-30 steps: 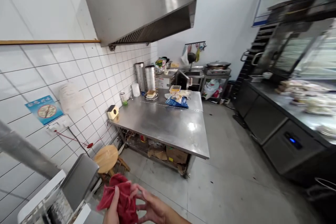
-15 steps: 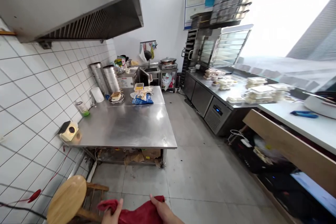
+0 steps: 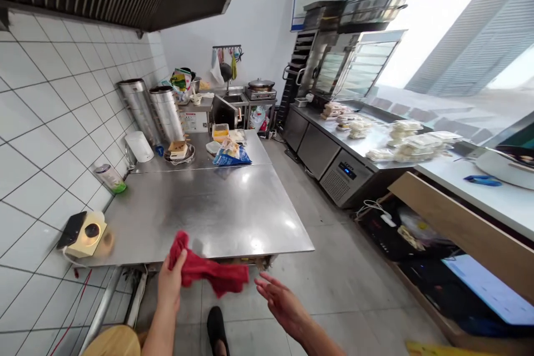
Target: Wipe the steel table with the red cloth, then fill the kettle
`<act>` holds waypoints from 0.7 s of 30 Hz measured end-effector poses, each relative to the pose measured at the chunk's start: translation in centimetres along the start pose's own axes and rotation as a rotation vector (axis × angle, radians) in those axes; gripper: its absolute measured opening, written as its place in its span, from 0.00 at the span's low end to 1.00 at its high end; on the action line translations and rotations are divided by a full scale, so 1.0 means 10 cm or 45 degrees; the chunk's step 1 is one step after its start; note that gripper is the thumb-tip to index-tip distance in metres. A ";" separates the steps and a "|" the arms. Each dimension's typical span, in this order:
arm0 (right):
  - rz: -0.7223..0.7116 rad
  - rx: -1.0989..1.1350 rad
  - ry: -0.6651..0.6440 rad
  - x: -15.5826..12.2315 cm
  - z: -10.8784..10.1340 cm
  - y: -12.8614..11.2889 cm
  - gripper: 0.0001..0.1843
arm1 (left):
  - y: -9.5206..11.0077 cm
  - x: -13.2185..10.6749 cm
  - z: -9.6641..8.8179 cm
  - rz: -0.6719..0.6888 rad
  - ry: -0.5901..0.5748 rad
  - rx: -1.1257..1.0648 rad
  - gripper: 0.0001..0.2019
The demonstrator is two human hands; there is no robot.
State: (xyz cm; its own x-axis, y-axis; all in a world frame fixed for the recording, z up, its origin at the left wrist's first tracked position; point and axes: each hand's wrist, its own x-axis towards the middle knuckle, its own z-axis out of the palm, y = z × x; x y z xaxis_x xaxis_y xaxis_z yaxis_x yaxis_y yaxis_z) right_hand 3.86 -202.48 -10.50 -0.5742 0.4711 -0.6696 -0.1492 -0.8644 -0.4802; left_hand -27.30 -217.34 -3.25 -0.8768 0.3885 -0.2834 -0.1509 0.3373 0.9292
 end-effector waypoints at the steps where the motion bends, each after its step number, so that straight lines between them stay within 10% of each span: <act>1: -0.005 -0.065 0.011 0.14 0.17 -0.06 0.30 | 0.08 0.37 -0.10 0.063 0.137 0.154 0.39; 4: -0.116 -0.497 0.061 0.63 0.42 -0.12 0.30 | 0.03 1.37 -0.26 0.246 0.492 0.649 0.45; 7: -0.306 -0.986 0.305 1.14 0.29 -0.09 0.27 | -0.29 2.05 -0.09 0.409 0.445 0.915 0.40; 14: -0.663 -1.465 1.001 2.07 -0.42 -0.47 0.36 | -1.00 2.58 0.68 0.675 0.233 1.365 0.37; 19: -0.733 -1.627 1.356 2.81 -1.00 -1.08 0.41 | -1.17 2.89 0.15 1.128 -0.398 1.385 0.31; 21: -0.723 -1.659 1.438 3.04 -1.19 -1.19 0.41 | -1.05 3.09 -0.11 1.025 -0.244 1.398 0.35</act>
State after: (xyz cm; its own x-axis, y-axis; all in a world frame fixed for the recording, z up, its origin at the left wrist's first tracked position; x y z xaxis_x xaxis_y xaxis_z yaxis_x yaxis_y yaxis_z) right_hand -2.27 -175.75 -31.90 0.1611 0.9862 -0.0386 0.8636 -0.1598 -0.4782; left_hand -53.32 -209.80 -21.51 -0.4600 0.8787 0.1279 0.8779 0.4285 0.2138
